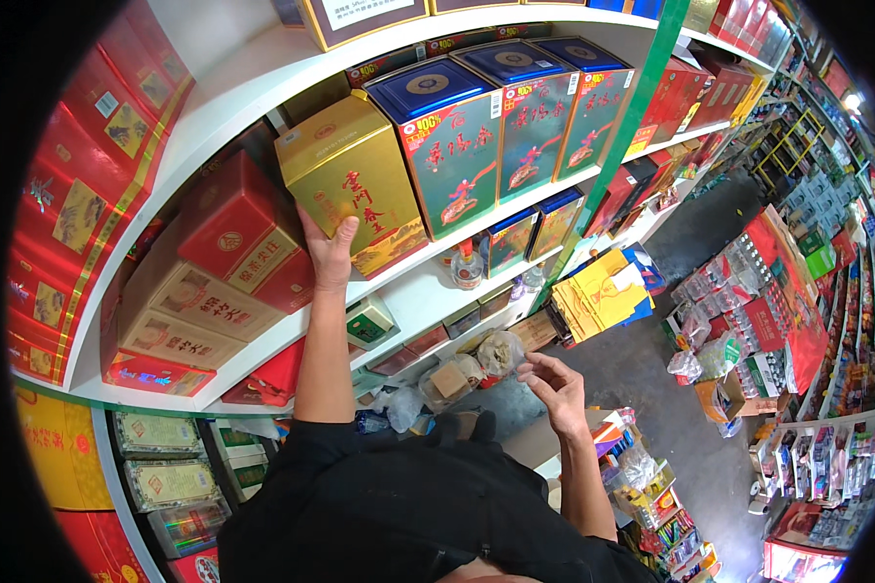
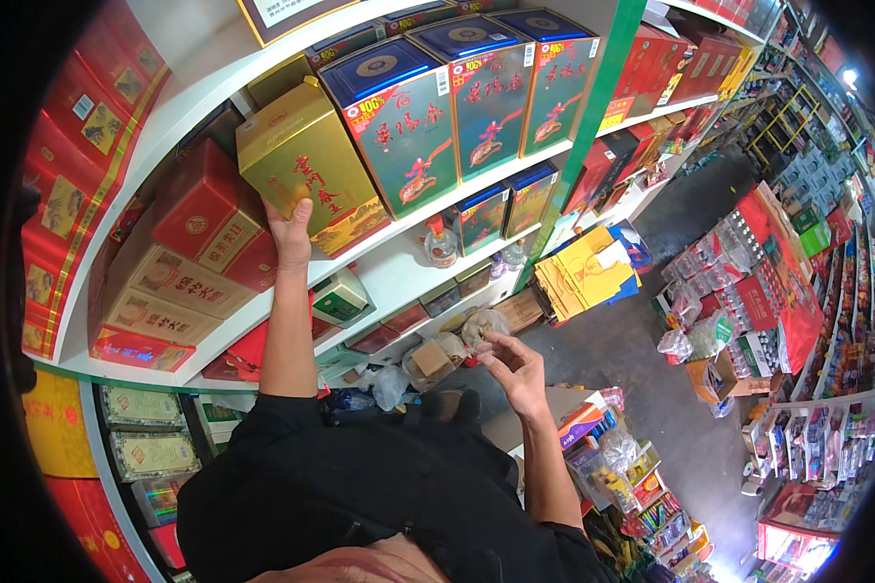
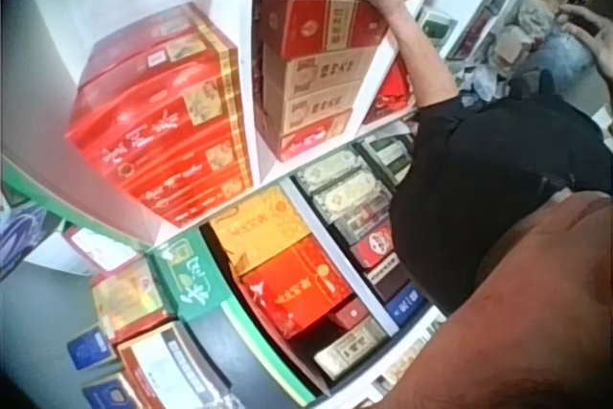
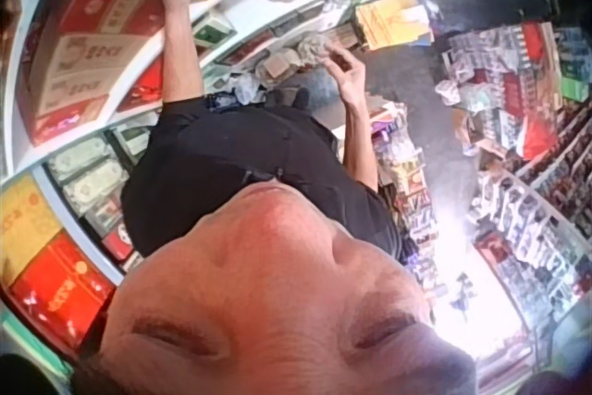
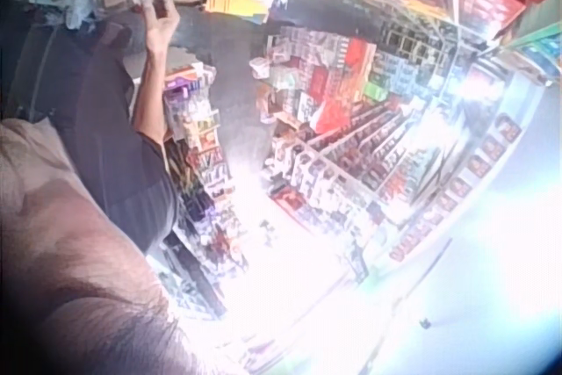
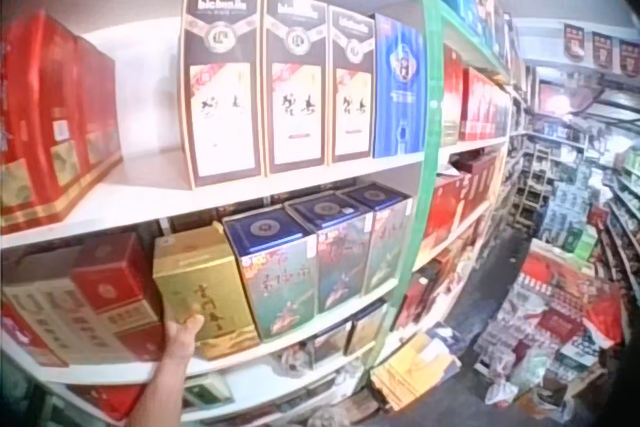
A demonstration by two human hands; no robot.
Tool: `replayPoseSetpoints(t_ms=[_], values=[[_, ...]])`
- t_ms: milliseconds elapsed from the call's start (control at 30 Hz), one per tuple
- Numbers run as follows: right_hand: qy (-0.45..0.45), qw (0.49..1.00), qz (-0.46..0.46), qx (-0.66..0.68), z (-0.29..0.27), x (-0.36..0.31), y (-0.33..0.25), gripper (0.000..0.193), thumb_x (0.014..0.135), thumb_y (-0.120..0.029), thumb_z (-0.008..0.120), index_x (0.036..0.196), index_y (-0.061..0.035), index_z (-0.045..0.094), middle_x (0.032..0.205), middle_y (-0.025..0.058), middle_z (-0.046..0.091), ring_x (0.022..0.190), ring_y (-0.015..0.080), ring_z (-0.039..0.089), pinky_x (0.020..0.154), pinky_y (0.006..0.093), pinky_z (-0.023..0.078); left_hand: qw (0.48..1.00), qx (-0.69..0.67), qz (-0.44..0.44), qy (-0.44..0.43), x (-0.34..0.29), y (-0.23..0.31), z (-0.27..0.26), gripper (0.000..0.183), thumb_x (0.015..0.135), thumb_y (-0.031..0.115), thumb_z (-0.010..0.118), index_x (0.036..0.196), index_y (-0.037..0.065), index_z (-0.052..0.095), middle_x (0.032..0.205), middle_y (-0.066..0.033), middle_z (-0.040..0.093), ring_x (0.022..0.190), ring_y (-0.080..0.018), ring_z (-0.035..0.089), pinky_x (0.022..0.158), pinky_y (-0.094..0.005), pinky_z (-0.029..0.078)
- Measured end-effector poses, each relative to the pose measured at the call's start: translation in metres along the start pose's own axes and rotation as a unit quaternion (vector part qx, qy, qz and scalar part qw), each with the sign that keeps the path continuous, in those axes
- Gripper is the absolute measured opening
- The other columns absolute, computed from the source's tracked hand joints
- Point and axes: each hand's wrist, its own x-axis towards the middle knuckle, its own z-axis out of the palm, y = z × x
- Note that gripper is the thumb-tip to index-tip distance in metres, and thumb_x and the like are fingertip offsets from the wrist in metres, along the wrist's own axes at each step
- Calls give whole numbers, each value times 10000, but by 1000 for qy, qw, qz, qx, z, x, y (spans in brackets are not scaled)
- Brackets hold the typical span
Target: The person restocks a store shelf by picking up various boxes and gift bags from the floor and lower shelves, then placing them on upper shelves. They handle red, green, blue, and gold boxes along with yellow gift bags, arranging them in rows.
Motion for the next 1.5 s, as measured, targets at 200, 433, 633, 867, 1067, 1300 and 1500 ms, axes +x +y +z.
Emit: replayPoseSetpoints(t_ms=[200,433,633,867,1067,1300,1500], values=[[-31,999,19,-10,3,9,21,404,1071,-46,811,1456,50,736,1248,125,835,1111,167,780,985,314,613,987,76,-137,-30,-40,-42,-18,946,977,232,947,1720,48,392,1583,-116,594,1452,-262,579,1261,-425,457],[-44,997,57,-41,19,39,39,400,1063,-30,810,1439,86,734,1204,143,842,1099,210,795,1038,365,642,976,123,-154,-95,-44,-50,-24,850,949,186,940,1646,39,477,1521,-129,675,1363,-261,647,1220,-401,500],[-126,991,25,-46,50,57,52,351,1085,-46,806,1418,56,762,1178,75,845,1034,113,755,939,284,606,944,325,-56,28,-81,-21,-3,1336,961,380,959,1847,-27,44,1821,-351,351,1692,-434,399,1363,-464,371],[-115,983,31,-142,39,46,60,363,1092,-146,834,1385,62,783,1120,51,833,1008,118,757,934,296,610,935,348,-69,-10,-233,39,-31,595,985,68,870,1534,-7,655,1467,-207,745,1289,-330,770,1105,-434,607],[-127,908,1,-399,3,34,71,497,993,-248,884,1411,-3,777,1067,187,812,935,267,787,895,404,641,901,286,-326,-27,-337,27,-66,216,1071,141,797,1220,-8,839,1052,-135,866,936,-191,823,884,-356,647],[-254,711,93,-649,-24,3,109,645,971,-337,862,1513,-44,671,1224,262,791,1178,473,765,1007,575,623,833,334,-408,-166,-387,15,-93,264,1055,163,811,1245,-19,826,1067,-160,873,972,-228,858,874,-364,656],[-253,734,101,-622,-21,-23,146,646,971,-333,870,1522,-53,682,1262,245,798,1192,473,765,1033,574,620,795,357,-445,-207,-394,9,-110,284,1041,189,820,1239,-15,825,1060,-188,870,962,-271,866,871,-391,661]])
